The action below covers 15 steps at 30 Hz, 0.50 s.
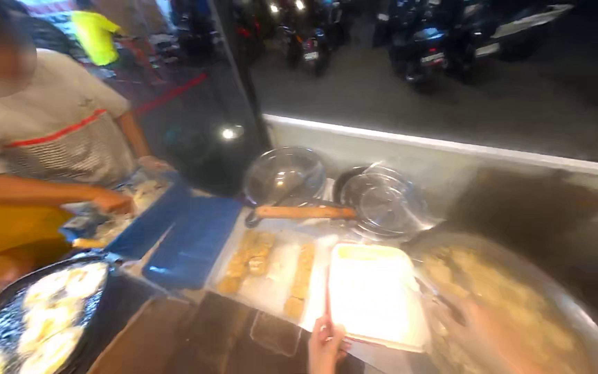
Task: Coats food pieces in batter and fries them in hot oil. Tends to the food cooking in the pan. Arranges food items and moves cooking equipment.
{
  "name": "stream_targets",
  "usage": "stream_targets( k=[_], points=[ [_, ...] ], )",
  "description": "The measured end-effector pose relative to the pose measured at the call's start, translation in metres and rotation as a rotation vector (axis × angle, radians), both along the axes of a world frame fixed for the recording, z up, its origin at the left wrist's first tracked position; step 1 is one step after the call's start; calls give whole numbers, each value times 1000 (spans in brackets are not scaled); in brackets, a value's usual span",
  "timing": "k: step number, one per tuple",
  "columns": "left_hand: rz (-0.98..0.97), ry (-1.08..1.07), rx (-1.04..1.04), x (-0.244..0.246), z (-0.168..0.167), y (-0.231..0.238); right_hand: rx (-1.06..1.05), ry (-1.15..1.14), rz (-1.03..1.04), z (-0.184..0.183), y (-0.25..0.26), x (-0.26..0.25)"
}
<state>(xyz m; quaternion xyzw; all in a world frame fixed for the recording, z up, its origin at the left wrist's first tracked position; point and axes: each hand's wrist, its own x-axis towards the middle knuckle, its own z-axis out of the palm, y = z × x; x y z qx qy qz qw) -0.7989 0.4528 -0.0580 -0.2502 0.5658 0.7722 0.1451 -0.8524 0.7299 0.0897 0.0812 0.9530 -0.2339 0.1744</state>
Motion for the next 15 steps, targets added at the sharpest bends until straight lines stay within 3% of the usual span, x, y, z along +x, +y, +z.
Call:
stream_targets(
  k=[3, 8, 12, 15],
  points=[
    [-3, 25, 25, -1, -1, -1, -4, -82, 301, 6, -124, -61],
    [13, 62, 38, -1, -4, -1, 138, -109, 756, -50, -294, -139],
    [28, 51, 72, -1, -7, -1, 221, -94, 922, -79, -343, -153],
    [-6, 45, 60, -3, -10, -1, 274, -111, 930, -63, -339, -155]
  ],
)
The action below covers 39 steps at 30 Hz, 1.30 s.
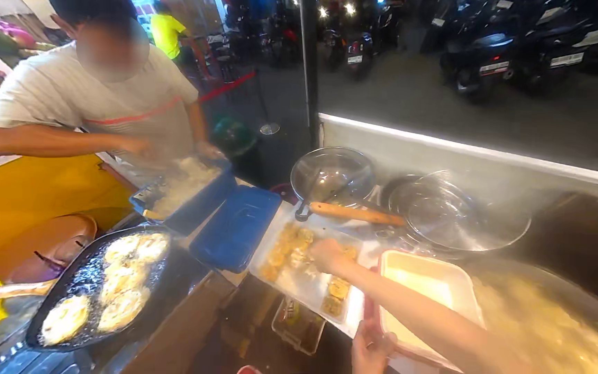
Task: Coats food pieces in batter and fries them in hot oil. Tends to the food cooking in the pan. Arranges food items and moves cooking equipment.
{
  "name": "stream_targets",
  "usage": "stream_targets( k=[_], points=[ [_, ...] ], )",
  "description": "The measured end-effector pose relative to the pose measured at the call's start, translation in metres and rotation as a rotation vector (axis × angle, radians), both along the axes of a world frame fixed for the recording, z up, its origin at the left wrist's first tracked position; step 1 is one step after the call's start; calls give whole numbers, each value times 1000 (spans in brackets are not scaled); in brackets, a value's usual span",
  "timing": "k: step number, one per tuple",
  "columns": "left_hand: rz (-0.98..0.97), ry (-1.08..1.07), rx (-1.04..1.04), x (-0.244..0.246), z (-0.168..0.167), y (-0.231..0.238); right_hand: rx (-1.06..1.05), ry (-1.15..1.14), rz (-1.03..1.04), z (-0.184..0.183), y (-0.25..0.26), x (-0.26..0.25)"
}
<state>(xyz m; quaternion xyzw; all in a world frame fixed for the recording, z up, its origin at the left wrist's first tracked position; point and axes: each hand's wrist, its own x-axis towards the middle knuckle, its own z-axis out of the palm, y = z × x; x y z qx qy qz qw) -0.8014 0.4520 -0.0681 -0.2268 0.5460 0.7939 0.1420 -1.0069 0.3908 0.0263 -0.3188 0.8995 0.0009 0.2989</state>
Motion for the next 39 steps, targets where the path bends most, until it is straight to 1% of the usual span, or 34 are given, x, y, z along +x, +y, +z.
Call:
stream_targets(
  k=[2, 3, 5, 8, 10, 12, 14, 17, 20, 23, 27, 30, 34, 35, 37, 38, 39],
  points=[
    [-19, 6, 0, 0, -2, -1, -6, -20, -58, 26, 26, 5],
    [-24, 12, -1, 0, -2, -2, -41, -36, -92, 41, 48, 8],
    [-28, 29, -1, -3, -4, -2, -136, -68, -148, 69, 109, 16],
    [-68, 37, -14, -5, -3, -3, -244, -168, -340, 112, 215, 47],
    [-90, 44, -14, -7, -2, -3, -199, -207, -493, 124, 269, 67],
    [-95, 42, -9, -9, -1, -5, -58, -268, -582, 118, 297, 73],
    [-102, 33, -17, -10, 2, -7, 37, -338, -570, 90, 305, 67],
    [-122, 20, -28, -10, 4, -8, 102, -421, -555, 46, 298, 51],
    [-118, 2, -30, -9, 6, -8, 156, -413, -576, 20, 283, 40],
    [-108, -7, -36, -8, 6, -7, 202, -332, -542, 16, 265, 40],
    [-91, -10, -43, -6, 5, -6, 256, -193, -509, 29, 239, 61],
    [-89, -14, -43, -4, 5, -5, 179, -65, -515, 42, 237, 90],
    [-78, -8, -49, -3, 4, -3, 63, 145, -602, 61, 263, 136],
    [-70, -15, -52, -2, 5, -2, 36, 234, -619, 56, 270, 149],
    [-62, -26, -65, -2, 5, -1, -57, 459, -611, 27, 284, 171],
    [-60, -27, -72, -3, 5, 0, -90, 462, -609, 15, 290, 175],
    [-60, -27, -74, -2, 4, 0, -93, 391, -610, 8, 294, 178]
  ],
)
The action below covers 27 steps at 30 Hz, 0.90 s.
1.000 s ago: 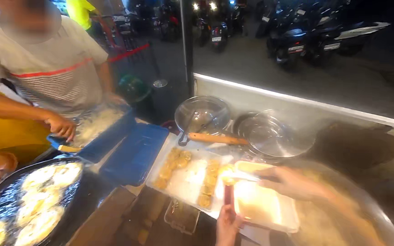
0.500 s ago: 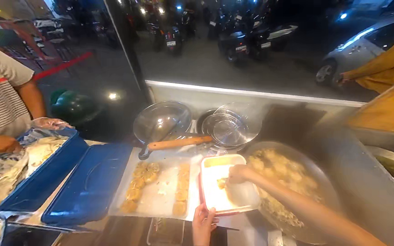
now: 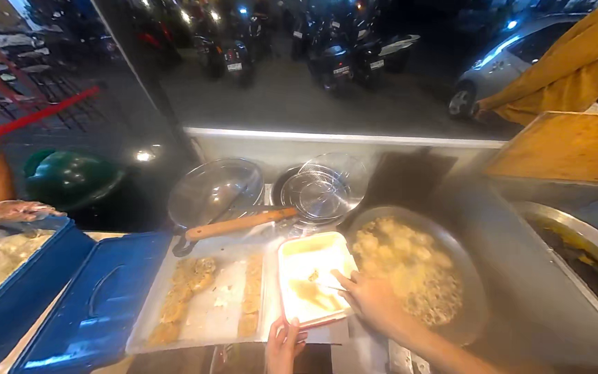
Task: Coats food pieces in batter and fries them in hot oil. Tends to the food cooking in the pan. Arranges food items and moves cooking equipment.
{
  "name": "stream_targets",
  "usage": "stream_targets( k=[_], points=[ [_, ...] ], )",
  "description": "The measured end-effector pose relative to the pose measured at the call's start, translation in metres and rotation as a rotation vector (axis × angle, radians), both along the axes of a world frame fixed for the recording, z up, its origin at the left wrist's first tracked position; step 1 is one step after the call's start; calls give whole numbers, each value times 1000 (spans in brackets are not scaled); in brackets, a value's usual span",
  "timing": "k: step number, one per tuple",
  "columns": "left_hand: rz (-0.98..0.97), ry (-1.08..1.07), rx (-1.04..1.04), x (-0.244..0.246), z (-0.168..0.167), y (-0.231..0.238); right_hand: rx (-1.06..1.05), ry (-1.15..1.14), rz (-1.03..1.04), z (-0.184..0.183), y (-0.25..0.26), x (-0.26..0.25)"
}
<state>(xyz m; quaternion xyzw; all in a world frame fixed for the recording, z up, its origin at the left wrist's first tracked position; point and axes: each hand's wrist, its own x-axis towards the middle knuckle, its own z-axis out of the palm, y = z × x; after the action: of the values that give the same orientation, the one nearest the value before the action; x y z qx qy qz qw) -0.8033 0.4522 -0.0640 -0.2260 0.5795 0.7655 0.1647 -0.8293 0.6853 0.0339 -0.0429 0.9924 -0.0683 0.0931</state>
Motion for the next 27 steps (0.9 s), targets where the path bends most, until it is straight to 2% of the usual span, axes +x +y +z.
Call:
stream_targets(
  k=[3, 6, 10, 13, 15, 18, 21, 27],
  points=[
    [15, 9, -6, 1, -1, 1, -111, -292, 0, -5, 7, -15],
    [31, 20, -24, 3, -2, 2, -225, -537, 3, 5, 6, -58],
    [70, 10, -14, 5, -3, 5, -160, -801, -36, 21, -8, -125],
    [86, 10, -12, 6, -1, 7, -138, -885, -159, 19, -20, -158],
    [84, 20, -12, 7, 1, 9, -99, -895, -168, 15, -28, -168],
    [99, 13, 0, 6, 1, 10, -37, -810, -27, 15, -36, -162],
    [91, 11, 2, 5, 2, 11, -20, -683, 35, 25, -36, -137],
    [53, 26, -23, 5, -2, 9, -14, -351, 39, 14, -16, -70]
  ],
)
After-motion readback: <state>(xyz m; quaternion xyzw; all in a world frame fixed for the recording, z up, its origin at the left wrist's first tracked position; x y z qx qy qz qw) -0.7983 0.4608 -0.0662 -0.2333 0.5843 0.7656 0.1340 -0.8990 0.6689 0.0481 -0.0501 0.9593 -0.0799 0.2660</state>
